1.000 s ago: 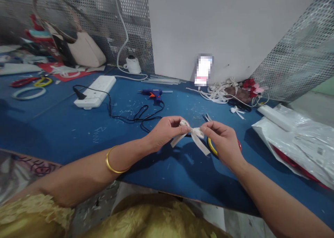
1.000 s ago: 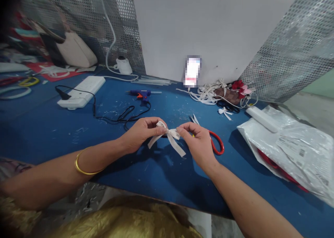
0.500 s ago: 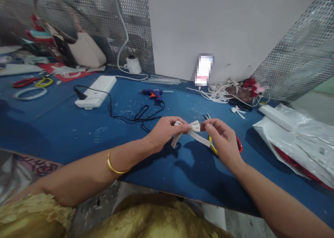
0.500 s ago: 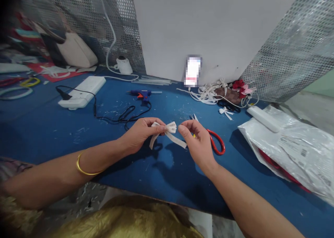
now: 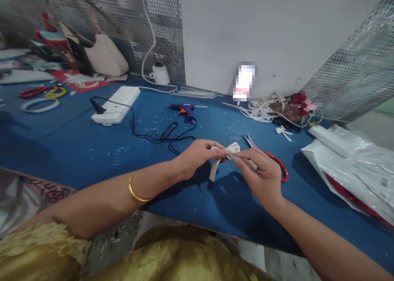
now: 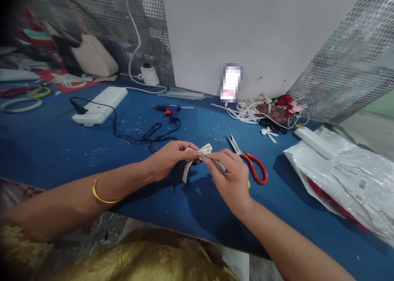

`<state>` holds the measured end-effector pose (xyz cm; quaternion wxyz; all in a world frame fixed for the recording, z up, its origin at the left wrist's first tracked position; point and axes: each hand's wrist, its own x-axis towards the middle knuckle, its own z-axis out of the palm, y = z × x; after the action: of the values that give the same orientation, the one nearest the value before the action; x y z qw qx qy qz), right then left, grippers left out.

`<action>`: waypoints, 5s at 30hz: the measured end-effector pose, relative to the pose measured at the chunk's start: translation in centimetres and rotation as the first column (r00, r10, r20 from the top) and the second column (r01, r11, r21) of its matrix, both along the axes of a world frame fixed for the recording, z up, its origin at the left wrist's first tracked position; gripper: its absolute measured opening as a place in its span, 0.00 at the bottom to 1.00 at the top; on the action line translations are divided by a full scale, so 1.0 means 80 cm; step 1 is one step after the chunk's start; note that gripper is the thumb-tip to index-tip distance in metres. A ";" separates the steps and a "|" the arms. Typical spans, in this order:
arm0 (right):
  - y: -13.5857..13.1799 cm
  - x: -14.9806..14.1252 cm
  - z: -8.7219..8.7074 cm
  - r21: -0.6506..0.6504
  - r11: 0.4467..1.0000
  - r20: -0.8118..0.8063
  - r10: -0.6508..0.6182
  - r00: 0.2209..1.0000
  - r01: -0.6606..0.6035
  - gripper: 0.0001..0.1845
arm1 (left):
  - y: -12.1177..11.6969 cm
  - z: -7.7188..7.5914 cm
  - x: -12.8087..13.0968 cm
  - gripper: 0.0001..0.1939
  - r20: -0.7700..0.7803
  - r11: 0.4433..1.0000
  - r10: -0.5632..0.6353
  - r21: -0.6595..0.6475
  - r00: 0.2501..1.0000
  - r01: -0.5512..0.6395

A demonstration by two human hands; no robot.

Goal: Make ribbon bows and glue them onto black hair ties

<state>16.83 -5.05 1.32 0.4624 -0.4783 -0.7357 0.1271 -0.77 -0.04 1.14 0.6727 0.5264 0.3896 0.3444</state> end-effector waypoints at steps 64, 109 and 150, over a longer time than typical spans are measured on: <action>0.012 -0.009 -0.007 -0.629 0.578 -0.708 -0.151 0.690 -0.519 0.13 | -0.008 0.000 0.003 0.13 -0.304 0.914 0.221 0.396 0.927 -0.088; 0.021 0.015 -0.003 -0.311 0.941 -0.198 0.073 0.977 -0.133 0.07 | -0.009 0.009 -0.002 0.13 -0.313 0.790 0.134 0.607 0.940 0.089; 0.020 0.013 0.002 -0.473 0.834 -0.528 -0.009 0.849 -0.285 0.19 | -0.008 0.007 0.001 0.13 -0.249 0.798 0.134 0.600 0.959 0.045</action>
<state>17.85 -3.46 1.51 0.4774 -0.4802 -0.5555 0.4826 -0.68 -0.65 1.70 0.4010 0.7458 0.3636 0.3881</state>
